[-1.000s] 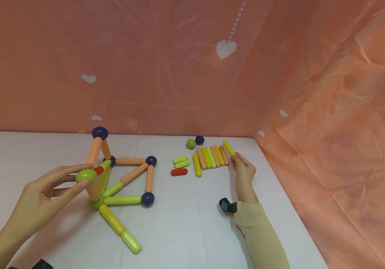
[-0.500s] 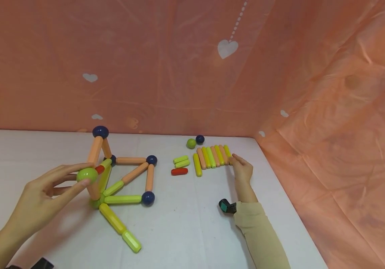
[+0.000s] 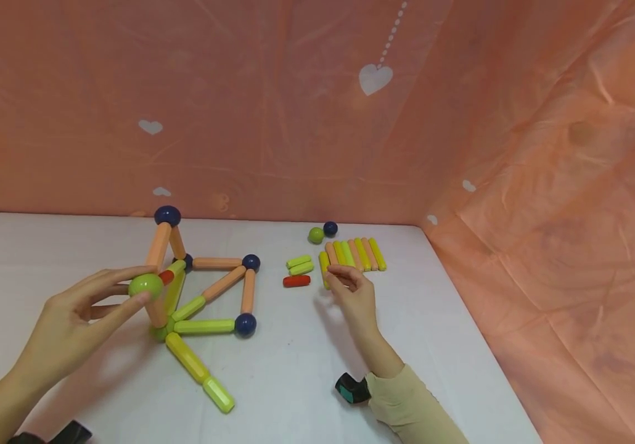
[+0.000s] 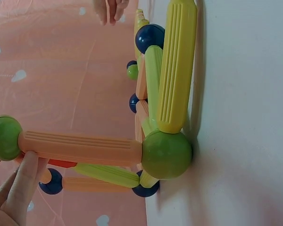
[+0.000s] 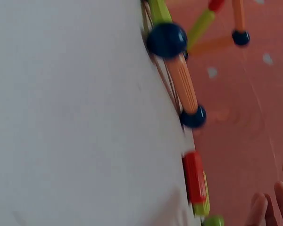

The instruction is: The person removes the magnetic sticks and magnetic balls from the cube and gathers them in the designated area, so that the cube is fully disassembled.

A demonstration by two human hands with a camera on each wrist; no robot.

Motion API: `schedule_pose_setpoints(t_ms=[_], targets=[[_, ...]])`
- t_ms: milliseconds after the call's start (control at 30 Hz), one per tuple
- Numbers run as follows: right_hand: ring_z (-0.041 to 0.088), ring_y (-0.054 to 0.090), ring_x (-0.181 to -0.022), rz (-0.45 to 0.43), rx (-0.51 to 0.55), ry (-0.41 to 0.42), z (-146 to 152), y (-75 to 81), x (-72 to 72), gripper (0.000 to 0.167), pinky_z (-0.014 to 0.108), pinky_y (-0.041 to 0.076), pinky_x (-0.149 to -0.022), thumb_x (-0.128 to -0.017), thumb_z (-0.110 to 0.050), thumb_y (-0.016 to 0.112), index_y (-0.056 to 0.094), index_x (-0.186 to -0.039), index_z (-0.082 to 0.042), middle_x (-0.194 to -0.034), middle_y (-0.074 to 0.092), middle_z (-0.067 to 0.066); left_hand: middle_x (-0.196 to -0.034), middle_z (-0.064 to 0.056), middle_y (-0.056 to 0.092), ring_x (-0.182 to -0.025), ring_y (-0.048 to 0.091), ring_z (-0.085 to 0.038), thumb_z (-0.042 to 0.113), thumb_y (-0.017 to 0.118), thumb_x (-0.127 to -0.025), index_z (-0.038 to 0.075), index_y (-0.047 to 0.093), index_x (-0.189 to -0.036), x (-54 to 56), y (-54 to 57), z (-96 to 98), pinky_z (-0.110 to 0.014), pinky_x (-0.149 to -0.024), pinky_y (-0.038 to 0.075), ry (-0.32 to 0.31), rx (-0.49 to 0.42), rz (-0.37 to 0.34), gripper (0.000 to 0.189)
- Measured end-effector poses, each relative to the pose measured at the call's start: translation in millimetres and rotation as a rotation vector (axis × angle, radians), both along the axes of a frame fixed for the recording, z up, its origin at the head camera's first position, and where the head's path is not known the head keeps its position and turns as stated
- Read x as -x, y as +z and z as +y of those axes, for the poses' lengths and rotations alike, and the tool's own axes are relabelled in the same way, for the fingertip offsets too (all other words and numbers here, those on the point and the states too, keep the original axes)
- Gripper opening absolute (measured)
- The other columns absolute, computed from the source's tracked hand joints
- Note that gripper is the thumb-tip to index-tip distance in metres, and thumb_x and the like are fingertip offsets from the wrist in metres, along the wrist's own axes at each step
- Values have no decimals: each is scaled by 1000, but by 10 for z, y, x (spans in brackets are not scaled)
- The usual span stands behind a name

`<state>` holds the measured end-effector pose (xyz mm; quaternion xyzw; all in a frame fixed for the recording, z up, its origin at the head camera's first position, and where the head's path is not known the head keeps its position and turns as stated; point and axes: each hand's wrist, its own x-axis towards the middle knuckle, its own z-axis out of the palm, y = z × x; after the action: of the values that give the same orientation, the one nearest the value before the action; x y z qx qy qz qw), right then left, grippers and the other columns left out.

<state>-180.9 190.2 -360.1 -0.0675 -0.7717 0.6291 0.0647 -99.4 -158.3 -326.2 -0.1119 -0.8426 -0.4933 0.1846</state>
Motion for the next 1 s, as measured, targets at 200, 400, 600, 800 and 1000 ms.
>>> schedule_pose_setpoints(t_ms=[200, 400, 600, 800, 1000], targets=[[17, 64, -92, -19, -29, 254, -310, -27, -190, 26, 25, 54, -80, -89, -10, 68, 65, -111, 2, -100, 69, 5, -108, 15, 65, -93, 57, 2, 13, 72, -87, 23, 66, -122, 16, 12, -18, -10, -74, 52, 13, 2, -1, 37], [9, 63, -82, 18, -104, 513, -555, -67, -303, 25, 20, 52, -73, -88, -10, 67, 65, -109, 2, -101, 69, 17, -109, 15, 64, -95, 57, 2, 13, 71, -87, 23, 66, -123, 51, 4, -16, -10, -75, 52, 9, -3, 4, 38], [7, 63, -80, -39, -128, 726, -705, -79, -395, 29, 20, 52, -68, -88, -13, 69, 63, -113, 1, -103, 67, 17, -109, 15, 64, -95, 58, 1, 12, 71, -87, 23, 65, -123, 112, 23, 24, -10, -75, 52, -17, -27, 28, 38], [4, 60, -84, -77, -309, 911, -841, -91, -443, 37, 17, 48, -66, -83, -22, 76, 64, -116, -10, -105, 67, 1, -108, 17, 63, -94, 59, 2, 10, 72, -86, 22, 66, -123, 142, 52, 25, -10, -75, 52, -28, -37, 38, 39], [1, 55, -76, -41, -428, 1005, -927, -117, -430, 40, 15, 46, -63, -77, -23, 81, 66, -113, -15, -93, 62, -10, -108, 18, 63, -94, 59, 4, 11, 72, -86, 22, 66, -123, 157, 61, 13, -9, -74, 52, -37, -26, 27, 39]])
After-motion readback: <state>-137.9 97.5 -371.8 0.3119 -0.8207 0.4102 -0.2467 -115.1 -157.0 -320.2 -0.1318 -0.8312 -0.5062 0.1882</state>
